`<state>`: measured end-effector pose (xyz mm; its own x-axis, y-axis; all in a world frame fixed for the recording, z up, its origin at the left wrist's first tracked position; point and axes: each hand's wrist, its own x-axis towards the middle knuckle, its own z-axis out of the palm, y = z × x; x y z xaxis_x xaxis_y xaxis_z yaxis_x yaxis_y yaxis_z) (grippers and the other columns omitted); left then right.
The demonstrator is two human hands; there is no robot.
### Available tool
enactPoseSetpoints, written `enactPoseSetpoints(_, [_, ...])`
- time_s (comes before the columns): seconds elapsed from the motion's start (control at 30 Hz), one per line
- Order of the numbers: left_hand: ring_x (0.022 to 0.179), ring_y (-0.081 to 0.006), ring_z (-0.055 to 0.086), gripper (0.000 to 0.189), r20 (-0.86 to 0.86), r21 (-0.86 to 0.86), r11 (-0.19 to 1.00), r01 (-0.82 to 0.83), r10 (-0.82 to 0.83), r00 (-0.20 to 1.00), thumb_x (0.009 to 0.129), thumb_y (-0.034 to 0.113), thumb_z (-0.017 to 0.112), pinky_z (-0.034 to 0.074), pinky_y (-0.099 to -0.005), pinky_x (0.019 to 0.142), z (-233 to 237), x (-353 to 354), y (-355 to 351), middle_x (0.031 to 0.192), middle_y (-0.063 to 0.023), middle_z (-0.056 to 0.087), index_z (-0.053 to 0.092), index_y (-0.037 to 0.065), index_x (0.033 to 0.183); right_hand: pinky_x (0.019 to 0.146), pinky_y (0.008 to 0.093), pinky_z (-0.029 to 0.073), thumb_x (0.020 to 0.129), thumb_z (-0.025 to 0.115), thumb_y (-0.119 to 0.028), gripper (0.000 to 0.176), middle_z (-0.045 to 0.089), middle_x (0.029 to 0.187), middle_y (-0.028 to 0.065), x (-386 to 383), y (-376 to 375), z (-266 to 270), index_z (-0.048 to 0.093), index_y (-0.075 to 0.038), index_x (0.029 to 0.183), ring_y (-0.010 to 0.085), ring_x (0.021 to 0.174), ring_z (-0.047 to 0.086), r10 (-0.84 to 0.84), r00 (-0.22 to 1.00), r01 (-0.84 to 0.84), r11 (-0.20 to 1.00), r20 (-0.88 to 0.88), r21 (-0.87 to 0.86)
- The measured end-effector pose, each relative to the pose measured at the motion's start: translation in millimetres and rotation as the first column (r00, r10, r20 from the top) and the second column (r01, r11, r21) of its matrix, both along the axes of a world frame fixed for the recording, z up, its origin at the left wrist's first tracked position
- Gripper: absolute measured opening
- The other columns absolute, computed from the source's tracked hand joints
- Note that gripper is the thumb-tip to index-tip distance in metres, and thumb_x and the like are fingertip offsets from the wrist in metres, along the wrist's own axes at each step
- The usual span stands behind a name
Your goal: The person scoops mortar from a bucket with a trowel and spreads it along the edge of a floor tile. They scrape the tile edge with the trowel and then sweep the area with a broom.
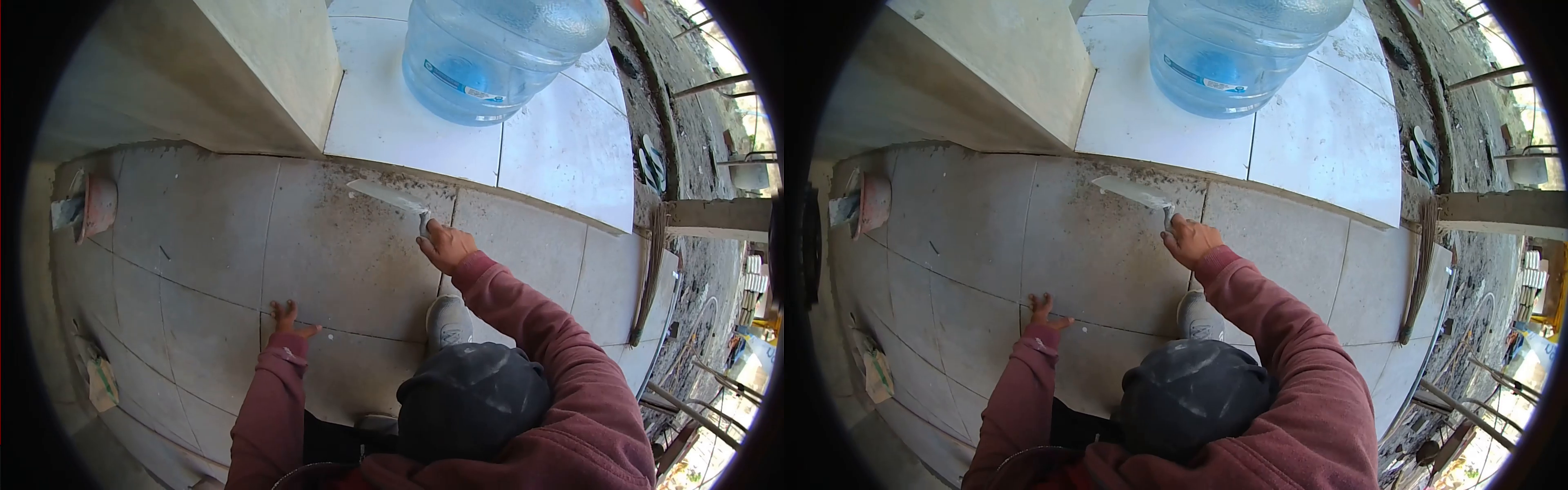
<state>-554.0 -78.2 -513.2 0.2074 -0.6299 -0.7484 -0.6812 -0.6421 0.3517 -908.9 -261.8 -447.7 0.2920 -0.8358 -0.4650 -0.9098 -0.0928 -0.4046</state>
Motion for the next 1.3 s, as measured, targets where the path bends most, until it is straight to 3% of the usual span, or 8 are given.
enactPoseSetpoints(0.13, [0.129,-0.0411,-0.009,0.111,0.038,0.068,0.997,0.028,-0.03,0.999,0.053,0.045,0.078,0.016,-0.0419,0.104,-4.0,1.0,-1.8,0.139,-0.0259,-0.014,0.015,0.008,0.137,0.064,0.0424,0.047,0.08,0.045,-0.024,0.029,0.057,0.088,0.0205,41.5,-4.7,3.8,0.043,-0.003,0.1,0.0358,0.074,0.058,0.192,0.97,-0.174,0.977,0.151,-0.124])
enactPoseSetpoints(0.33, [0.128,-0.0422,-0.01,0.113,0.039,0.085,0.995,0.055,-0.059,0.997,0.052,0.047,0.078,0.015,-0.0424,0.104,-5.0,2.0,-0.7,0.138,-0.027,-0.016,0.014,0.008,0.137,0.062,0.0414,0.048,0.082,0.05,-0.022,0.032,0.053,0.093,0.017,75.2,-37.6,-12.0,0.042,-0.008,0.111,0.0331,0.081,0.057,0.315,0.949,-0.311,0.917,-0.026,-0.25])
enactPoseSetpoints(0.6, [0.129,-0.0422,-0.005,0.103,0.087,0.216,0.97,0.107,-0.128,0.988,0.058,0.049,0.073,0.016,-0.0446,0.104,4.7,-5.7,-14.9,0.139,-0.0258,-0.013,0.02,0.008,0.136,0.066,0.0436,0.047,0.077,0.058,-0.019,0.042,0.053,0.093,0.0155,-57.9,37.3,12.0,0.042,-0.014,0.116,0.032,0.084,0.055,0.039,0.986,-0.061,0.989,-0.164,-0.135])
enactPoseSetpoints(0.63, [0.13,-0.041,-0.001,0.097,0.115,0.254,0.96,0.115,-0.148,0.982,0.062,0.048,0.071,0.019,-0.0455,0.103,9.2,-8.5,-19.6,0.14,-0.0243,-0.01,0.022,0.008,0.135,0.068,0.0433,0.047,0.076,0.059,-0.02,0.04,0.054,0.093,0.0154,-83.6,56.4,6.4,0.045,-0.01,0.111,0.0316,0.084,0.056,0.25,0.951,-0.291,0.921,-0.179,-0.26])
enactPoseSetpoints(0.73, [0.127,-0.0303,0.026,0.073,0.105,0.398,0.916,0.059,-0.109,0.989,0.074,0.046,0.061,0.034,-0.0459,0.095,85.7,-14.4,-49.0,0.143,-0.01,0.014,0.03,0.017,0.133,0.072,0.0474,0.044,0.071,0.063,-0.025,0.046,0.058,0.092,0.02,-143.4,118.5,4.1,0.045,-0.006,0.11,0.0425,0.084,0.053,-0.172,0.957,0.177,0.984,-0.235,0.002])
enactPoseSetpoints(0.83, [0.124,-0.0302,0.032,0.074,-0.038,0.481,0.868,0.122,-0.118,0.992,0.075,0.051,0.056,0.034,-0.0466,0.094,67.4,-14.1,-65.4,0.143,-0.0088,0.016,0.025,0.021,0.135,0.072,0.0467,0.045,0.071,0.065,-0.028,0.051,0.059,0.086,0.0218,-126.8,73.8,-12.3,0.043,-0.004,0.11,0.0418,0.082,0.055,0.062,0.992,-0.068,0.996,-0.109,-0.058])
enactPoseSetpoints(0.97, [0.125,-0.0308,0.03,0.075,0.189,0.503,0.859,-0.097,0.0,0.982,0.075,0.057,0.052,0.03,-0.0471,0.097,51.7,11.0,-51.0,0.142,-0.0101,0.019,0.024,0.023,0.136,0.072,0.0468,0.045,0.071,0.065,-0.029,0.05,0.059,0.085,0.0219,-36.0,-5.5,12.2,0.043,-0.004,0.109,0.0418,0.082,0.056,0.338,0.937,-0.347,0.926,-0.087,-0.148])
enactPoseSetpoints(1.3, [0.125,-0.0309,0.03,0.075,0.135,0.365,0.902,-0.233,0.197,0.971,0.075,0.057,0.051,0.029,-0.0472,0.097,26.4,-0.7,4.7,0.141,-0.0105,0.02,0.024,0.022,0.136,0.07,0.0472,0.045,0.071,0.065,-0.03,0.05,0.059,0.084,0.0221,-9.1,-71.7,100.3,0.043,-0.004,0.107,0.0416,0.08,0.056,0.478,0.851,-0.521,0.819,-0.216,-0.241])
